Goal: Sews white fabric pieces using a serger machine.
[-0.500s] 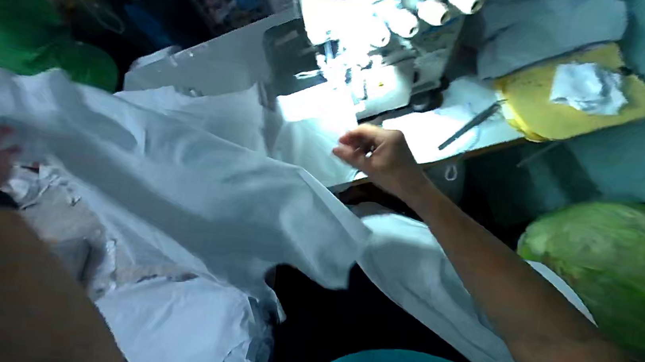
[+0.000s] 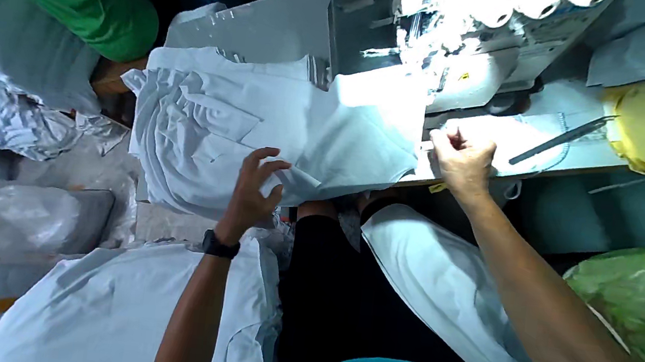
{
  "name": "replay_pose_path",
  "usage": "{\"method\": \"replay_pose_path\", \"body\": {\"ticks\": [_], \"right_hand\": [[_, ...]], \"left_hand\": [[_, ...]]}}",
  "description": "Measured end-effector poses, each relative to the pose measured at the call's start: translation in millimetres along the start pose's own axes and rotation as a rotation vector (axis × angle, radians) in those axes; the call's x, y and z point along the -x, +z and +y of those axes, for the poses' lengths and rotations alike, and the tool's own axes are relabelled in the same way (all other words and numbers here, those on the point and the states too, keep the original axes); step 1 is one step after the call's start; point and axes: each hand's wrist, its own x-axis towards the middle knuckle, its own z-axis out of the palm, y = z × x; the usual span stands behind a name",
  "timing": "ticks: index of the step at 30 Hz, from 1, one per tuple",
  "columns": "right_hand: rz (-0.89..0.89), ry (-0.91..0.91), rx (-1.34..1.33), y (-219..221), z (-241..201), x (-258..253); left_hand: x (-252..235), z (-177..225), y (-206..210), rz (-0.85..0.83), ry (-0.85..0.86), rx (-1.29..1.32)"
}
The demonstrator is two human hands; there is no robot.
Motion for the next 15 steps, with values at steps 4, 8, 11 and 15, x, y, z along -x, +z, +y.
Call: {"method": "replay_pose_path", "body": {"ticks": [4,8,11,15], "right_hand": [[-0.263,-0.195,-0.096,15.9,-33.4,66.6],[-0.496,-0.306,-0.231,71.7,-25.5,122.3],[-0.421,-0.254,-0.415,85.4,-67.8,101.1],[-0.601,-0.069,-0.596,100.8,-95.6,82.1]], "left_hand": [[-11.6,-10.6,20.8,-0.077,0.105,-0.150],[-16.2,-4.5,7.2,-0.129,0.141,-0.107],[-13.1,17.6,-19.5,-0.086,0.178,-0.017],[-13.2,42.3,-58.1,-0.020,0.149,-0.018]]}}
